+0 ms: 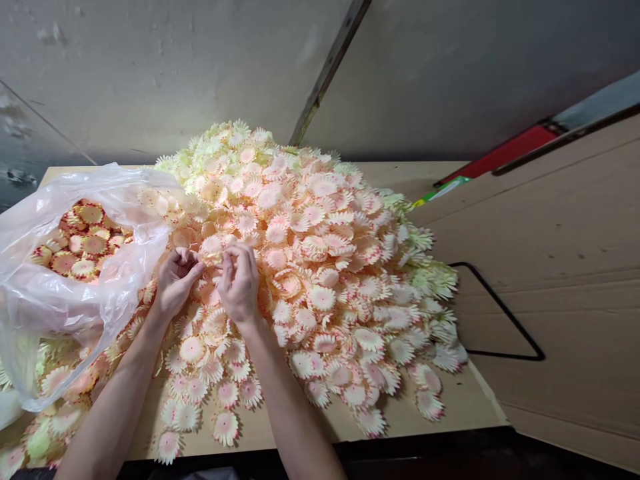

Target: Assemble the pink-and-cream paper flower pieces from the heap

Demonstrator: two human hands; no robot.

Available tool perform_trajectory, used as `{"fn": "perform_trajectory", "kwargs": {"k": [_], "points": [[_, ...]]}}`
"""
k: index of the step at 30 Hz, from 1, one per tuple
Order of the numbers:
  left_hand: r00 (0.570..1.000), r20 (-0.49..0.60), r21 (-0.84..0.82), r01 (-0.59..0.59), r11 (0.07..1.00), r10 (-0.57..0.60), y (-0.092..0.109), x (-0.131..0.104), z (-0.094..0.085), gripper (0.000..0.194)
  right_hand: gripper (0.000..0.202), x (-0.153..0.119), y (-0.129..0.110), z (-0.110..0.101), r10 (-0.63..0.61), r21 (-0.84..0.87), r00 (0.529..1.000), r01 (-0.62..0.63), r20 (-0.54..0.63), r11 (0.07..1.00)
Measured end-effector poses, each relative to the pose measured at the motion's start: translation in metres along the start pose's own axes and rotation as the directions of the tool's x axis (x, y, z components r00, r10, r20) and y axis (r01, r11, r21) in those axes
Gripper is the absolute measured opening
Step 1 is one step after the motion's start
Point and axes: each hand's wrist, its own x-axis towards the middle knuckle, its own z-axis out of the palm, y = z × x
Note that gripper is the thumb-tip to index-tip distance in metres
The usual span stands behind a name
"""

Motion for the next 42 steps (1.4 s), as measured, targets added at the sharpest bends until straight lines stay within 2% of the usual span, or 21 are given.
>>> {"fn": "perform_trajectory", "kwargs": {"k": [2,4,6,7,9,12,14,15,18,21,27,30,36,42], "points": [[1.000,-0.025,-0.025,-0.014,1.000,0.014,-0.002,0.000,-0.004,0.043,0.014,0.005,0.007,-0.006,0.168,0.153,0.981,-0.152,-0.098,0.976],[0.997,-0.067,-0.047,-0.043,0.998,0.040,-0.002,0.001,-0.007,0.040,0.016,0.012,0.011,-0.013,0.292,0.276,0.927,-0.224,-0.235,0.935],[0.994,-0.091,-0.033,-0.058,0.998,0.055,-0.002,0.002,-0.009,0.036,0.020,0.016,0.012,-0.018,0.329,0.296,0.886,-0.235,-0.328,0.926],[0.994,-0.090,-0.020,-0.057,0.998,0.055,-0.001,0.002,-0.008,0.034,0.022,0.017,0.010,-0.019,0.321,0.285,0.886,-0.229,-0.335,0.931],[0.997,-0.065,-0.007,-0.043,0.999,0.042,0.000,0.003,-0.007,0.035,0.025,0.015,0.004,-0.018,0.275,0.257,0.918,-0.203,-0.286,0.945],[0.999,-0.023,0.009,-0.030,0.999,0.030,0.003,0.002,-0.004,0.038,0.029,0.009,-0.006,-0.013,0.222,0.234,0.974,-0.207,-0.041,0.950],[1.000,0.013,0.034,-0.024,0.999,0.023,0.005,0.001,-0.002,0.038,0.034,0.005,-0.008,-0.009,0.248,0.234,0.961,-0.270,0.122,0.934],[0.999,0.029,0.039,-0.021,0.999,0.020,0.006,0.001,-0.002,0.037,0.036,0.003,-0.008,-0.007,0.270,0.241,0.949,-0.304,0.166,0.922],[0.998,0.059,0.022,-0.013,1.000,0.011,0.008,0.000,-0.001,0.038,0.027,0.000,-0.004,-0.003,0.285,0.256,0.944,-0.321,0.168,0.912],[0.996,0.085,0.007,-0.006,1.000,0.006,0.010,-0.001,0.000,0.041,0.016,-0.003,0.001,-0.002,0.217,0.185,0.964,-0.243,0.152,0.952],[0.995,0.099,0.032,0.002,0.999,-0.005,0.009,-0.003,0.001,0.055,0.015,-0.006,0.000,-0.002,0.119,0.069,0.982,-0.131,0.147,0.989],[0.998,0.053,0.115,0.019,0.993,-0.025,0.009,-0.003,0.001,0.055,0.014,-0.005,-0.003,-0.003,0.137,0.072,0.984,-0.146,0.114,0.987],[0.997,-0.069,0.216,0.047,0.975,-0.033,0.011,-0.001,0.002,0.046,0.021,-0.003,-0.007,-0.006,0.209,0.189,0.962,-0.241,0.177,0.952],[0.998,-0.049,0.209,0.045,0.977,-0.035,0.010,-0.001,0.003,0.045,0.024,-0.004,-0.006,-0.004,0.156,0.216,0.963,-0.204,0.220,0.955]]}}
